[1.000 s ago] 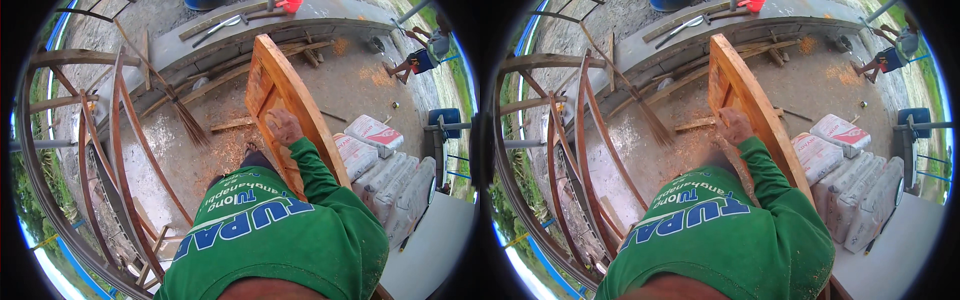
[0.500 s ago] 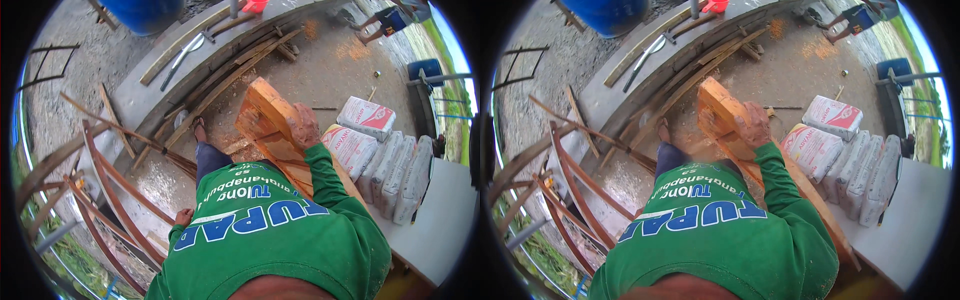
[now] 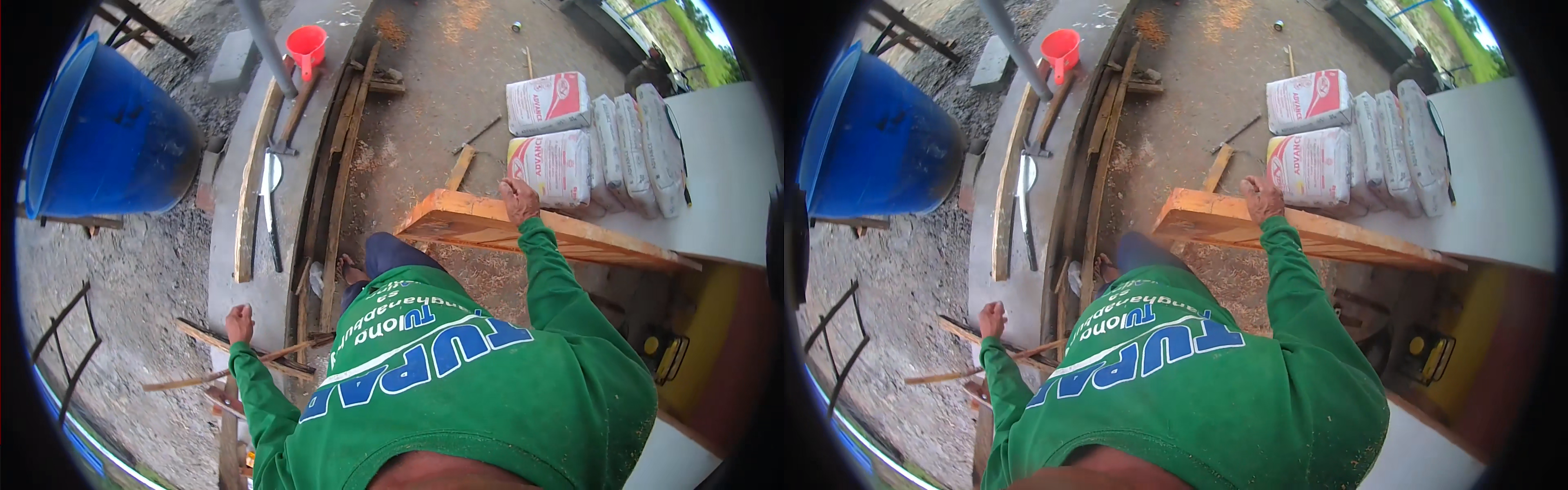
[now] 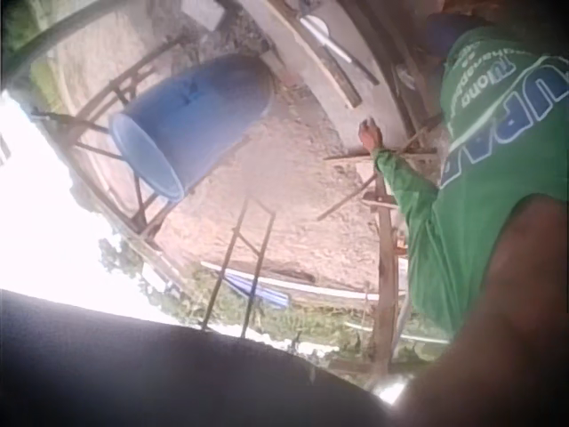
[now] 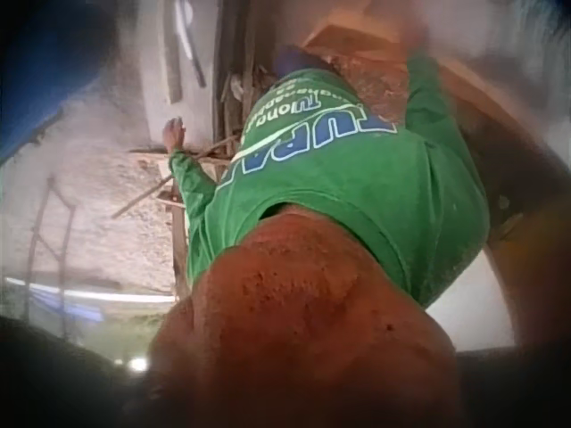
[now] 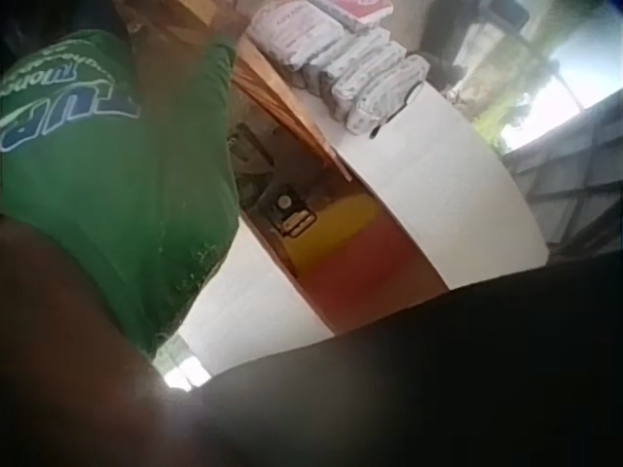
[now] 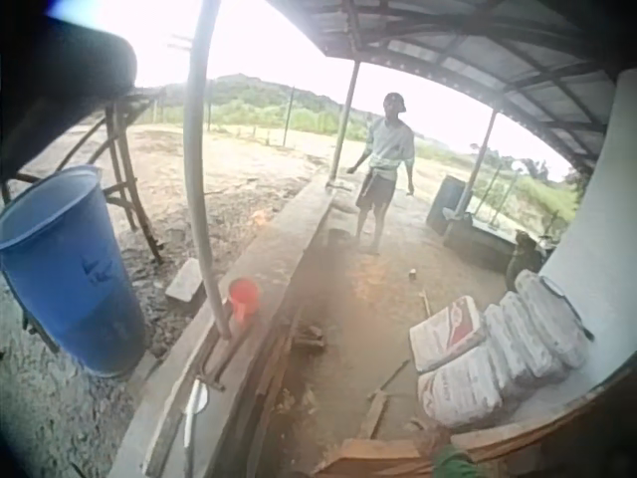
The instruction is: The person attempts to start a generator by pulling its starter cord and then uses a power planer to smooth the edge of a wooden door, creating wood shavings.
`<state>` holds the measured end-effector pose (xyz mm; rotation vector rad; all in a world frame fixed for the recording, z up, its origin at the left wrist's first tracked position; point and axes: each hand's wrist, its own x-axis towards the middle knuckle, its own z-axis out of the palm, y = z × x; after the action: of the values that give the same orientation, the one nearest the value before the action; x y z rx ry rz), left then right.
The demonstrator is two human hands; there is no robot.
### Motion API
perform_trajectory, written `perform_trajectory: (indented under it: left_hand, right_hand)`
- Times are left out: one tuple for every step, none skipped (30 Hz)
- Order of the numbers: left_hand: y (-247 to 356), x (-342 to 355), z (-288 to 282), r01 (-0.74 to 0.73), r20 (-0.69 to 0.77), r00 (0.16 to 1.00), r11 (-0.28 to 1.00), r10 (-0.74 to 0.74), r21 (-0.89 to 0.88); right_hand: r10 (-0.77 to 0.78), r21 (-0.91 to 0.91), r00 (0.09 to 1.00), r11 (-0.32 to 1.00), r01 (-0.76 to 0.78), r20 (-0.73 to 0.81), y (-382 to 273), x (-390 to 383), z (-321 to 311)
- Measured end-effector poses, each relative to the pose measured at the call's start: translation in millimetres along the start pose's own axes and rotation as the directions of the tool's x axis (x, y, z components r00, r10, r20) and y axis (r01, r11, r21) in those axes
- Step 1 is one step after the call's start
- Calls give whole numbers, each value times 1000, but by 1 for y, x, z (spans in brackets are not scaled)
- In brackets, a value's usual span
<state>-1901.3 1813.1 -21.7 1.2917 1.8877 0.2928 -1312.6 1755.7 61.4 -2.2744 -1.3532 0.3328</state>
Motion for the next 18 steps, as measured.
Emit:
perform_trajectory:
  left_hand:
    - [29,14,-3,-22,19,1000,1000,21,17]
    - [62,23,-2,-55,78,995,998,55,-2]
    - [91,32,0,-86,133,987,996,88,-21]
    - [113,43,6,-231,195,955,972,221,30]
    - [130,52,16,-258,255,931,965,263,-53]
    - [146,59,27,-271,311,901,953,301,-137]
    - [164,63,37,-341,382,859,937,341,-70]
    - [184,68,49,-416,456,808,909,374,-9]
    - [209,66,58,-397,553,784,912,282,98]
    - [219,67,70,-401,584,768,908,262,121]
    - [227,68,75,-472,664,700,868,262,154]
    - [234,71,79,-541,739,625,822,250,179]
    - [233,79,87,-620,799,535,770,275,151]
    - [232,87,90,-691,854,436,714,285,115]
    - [241,92,92,-764,899,369,627,234,150]
    - [250,98,89,-773,913,350,615,209,156]
    - [265,101,86,-785,920,339,599,198,160]
    - [286,104,86,-802,928,321,575,189,160]
  right_hand:
    - [39,22,999,999,-39,-12,1,-1,0]
    - [79,48,997,996,-77,-25,0,-3,2]
    - [106,58,993,993,-104,-42,-1,-5,4]
    - [127,10,992,992,-127,-19,-2,-6,6]
    - [145,-36,989,989,-145,7,-3,-5,8]
    - [165,-27,986,986,-165,-6,-8,-6,6]
    - [225,-72,973,972,-222,43,-14,-10,3]
    - [288,-119,954,953,-277,87,-17,-13,2]
    - [299,-95,951,952,-292,72,-15,-15,4]
    - [321,-80,945,945,-316,58,-15,-18,7]
    - [346,-54,937,938,-344,48,-19,-22,9]
    - [373,-27,927,928,-372,39,-22,-25,11]
    - [353,42,936,935,-353,-1,-24,-24,10]
    - [374,55,928,926,-373,-2,-26,-23,11]
    - [340,123,938,936,-330,-69,-26,-28,11]
    - [309,183,941,942,-283,-140,-27,-32,13]
    - [345,186,927,930,-317,-144,-28,-36,12]
    - [277,120,940,959,-257,-200,-29,-35,16]
